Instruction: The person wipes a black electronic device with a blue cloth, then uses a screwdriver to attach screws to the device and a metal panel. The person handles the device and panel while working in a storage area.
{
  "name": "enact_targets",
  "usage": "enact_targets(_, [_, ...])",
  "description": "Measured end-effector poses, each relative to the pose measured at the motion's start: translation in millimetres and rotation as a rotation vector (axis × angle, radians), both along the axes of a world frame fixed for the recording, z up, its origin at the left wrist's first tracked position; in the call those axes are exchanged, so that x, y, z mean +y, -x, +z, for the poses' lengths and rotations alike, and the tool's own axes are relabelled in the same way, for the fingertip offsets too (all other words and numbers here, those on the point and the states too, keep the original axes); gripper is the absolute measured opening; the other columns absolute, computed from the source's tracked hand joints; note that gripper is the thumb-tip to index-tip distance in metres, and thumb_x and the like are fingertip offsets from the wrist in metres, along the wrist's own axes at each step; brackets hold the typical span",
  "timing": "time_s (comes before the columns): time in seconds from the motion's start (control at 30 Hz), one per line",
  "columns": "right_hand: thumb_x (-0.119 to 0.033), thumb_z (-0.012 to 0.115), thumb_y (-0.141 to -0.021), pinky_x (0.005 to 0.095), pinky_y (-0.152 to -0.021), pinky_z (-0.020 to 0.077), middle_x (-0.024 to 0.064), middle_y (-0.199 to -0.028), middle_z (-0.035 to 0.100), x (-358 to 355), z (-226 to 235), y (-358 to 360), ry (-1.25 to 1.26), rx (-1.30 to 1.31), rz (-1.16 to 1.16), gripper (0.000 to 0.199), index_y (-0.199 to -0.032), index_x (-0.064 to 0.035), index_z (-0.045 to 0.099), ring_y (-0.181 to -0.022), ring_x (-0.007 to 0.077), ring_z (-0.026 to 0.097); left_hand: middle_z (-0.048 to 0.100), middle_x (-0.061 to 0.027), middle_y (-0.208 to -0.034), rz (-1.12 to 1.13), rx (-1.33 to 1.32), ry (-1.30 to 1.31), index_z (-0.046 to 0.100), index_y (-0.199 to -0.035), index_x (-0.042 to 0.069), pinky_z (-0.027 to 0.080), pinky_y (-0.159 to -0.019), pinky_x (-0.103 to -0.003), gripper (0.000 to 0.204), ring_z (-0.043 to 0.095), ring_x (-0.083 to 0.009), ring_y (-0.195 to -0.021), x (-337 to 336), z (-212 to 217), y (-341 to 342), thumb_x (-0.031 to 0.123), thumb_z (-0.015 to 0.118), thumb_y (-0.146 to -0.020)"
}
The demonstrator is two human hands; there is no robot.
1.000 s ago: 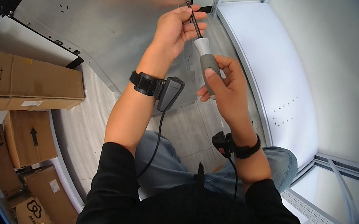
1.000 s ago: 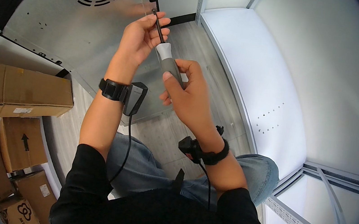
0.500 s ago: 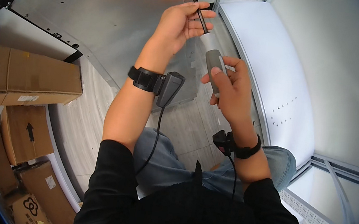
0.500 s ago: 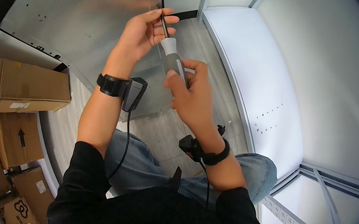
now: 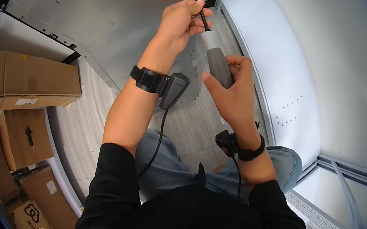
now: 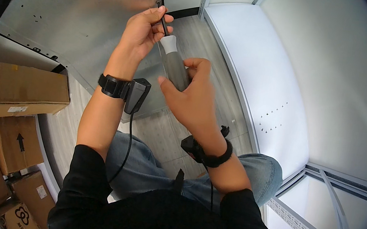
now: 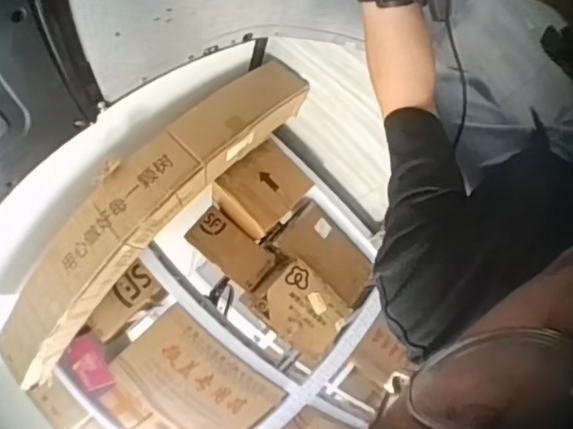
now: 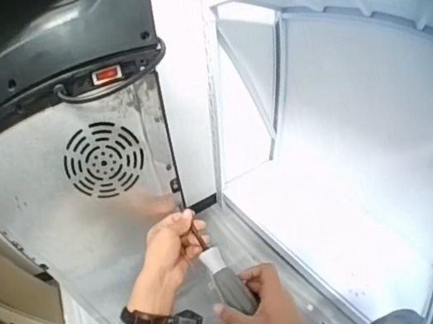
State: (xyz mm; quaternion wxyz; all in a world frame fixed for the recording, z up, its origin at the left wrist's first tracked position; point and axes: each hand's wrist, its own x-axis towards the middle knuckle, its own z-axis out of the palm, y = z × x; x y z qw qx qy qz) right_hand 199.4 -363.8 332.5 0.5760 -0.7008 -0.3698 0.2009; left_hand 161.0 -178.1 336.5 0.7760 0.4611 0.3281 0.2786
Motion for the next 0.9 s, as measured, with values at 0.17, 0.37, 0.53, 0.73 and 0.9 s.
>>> enact_targets(0.17, [-0.035, 0.050, -0.095, 0.0258, -0.041, 0.0347, 0.0059, -0.064, 0.056, -5.6, 19.7, -19.2, 0.044, 0.836, 0.201, 0.035, -0.105, -0.0013, 0.049, -0.049, 0.0111, 0.048, 0.068, -0.0096, -0.093, -0.153, -0.106, 0.061, 0.058, -0.111, 0.000, 0.054, -0.060, -0.023, 0.021, 0.068, -0.0163, -0.075, 2.1, 13.1, 6.3, 0.015, 0.051, -0.098])
enact_targets(0.37, [-0.044, 0.047, -0.095, 0.0257, -0.044, 0.0375, 0.0062, -0.066, 0.056, -7.9, 21.9, -27.5, 0.131, 0.875, 0.375, 0.047, -0.111, -0.0001, 0.052, -0.051, 0.0112, 0.049, 0.069, -0.0090, -0.091, -0.045, -0.048, 0.015, 0.060, -0.106, 0.000, 0.054, -0.060, -0.025, 0.019, 0.067, -0.0161, -0.070, 3.2, 5.4, 4.9, 0.016, 0.053, -0.097])
enact_targets(0.53, [-0.030, 0.065, -0.088, 0.0254, -0.055, 0.0423, 0.0058, -0.069, 0.058, -3.8, 16.2, -9.4, 0.134, 0.219, 0.083, 0.035, -0.103, 0.0011, 0.057, -0.058, 0.0120, 0.053, 0.068, -0.0087, -0.083, -0.011, -0.015, -0.034, 0.059, -0.094, 0.003, 0.052, -0.056, -0.022, 0.017, 0.065, -0.0138, -0.064, 3.3, -5.9, -1.5, 0.020, 0.062, -0.093])
enact_targets(0.73, [-0.030, 0.067, -0.087, 0.0275, -0.058, 0.0445, 0.0070, -0.070, 0.058, -5.8, 19.5, -20.8, 0.224, 0.386, 0.200, 0.035, -0.100, 0.0015, 0.059, -0.063, 0.0132, 0.056, 0.068, -0.0073, -0.085, -0.058, 0.020, -0.071, 0.060, -0.107, 0.001, 0.051, -0.057, -0.022, 0.021, 0.065, -0.0142, -0.066, 1.3, 7.2, 2.6, 0.018, 0.056, -0.096])
enact_targets(0.9, [-0.035, 0.064, -0.087, 0.0345, -0.060, 0.0483, 0.0113, -0.074, 0.061, -6.6, 35.3, -27.4, 0.352, 0.562, 0.308, 0.044, -0.109, 0.0019, 0.056, -0.066, 0.0216, 0.061, 0.068, -0.0080, -0.087, -0.078, 0.011, -0.079, 0.058, -0.119, 0.001, 0.050, -0.056, -0.021, 0.026, 0.066, -0.0139, -0.067, -1.2, 16.9, 6.3, 0.015, 0.050, -0.098])
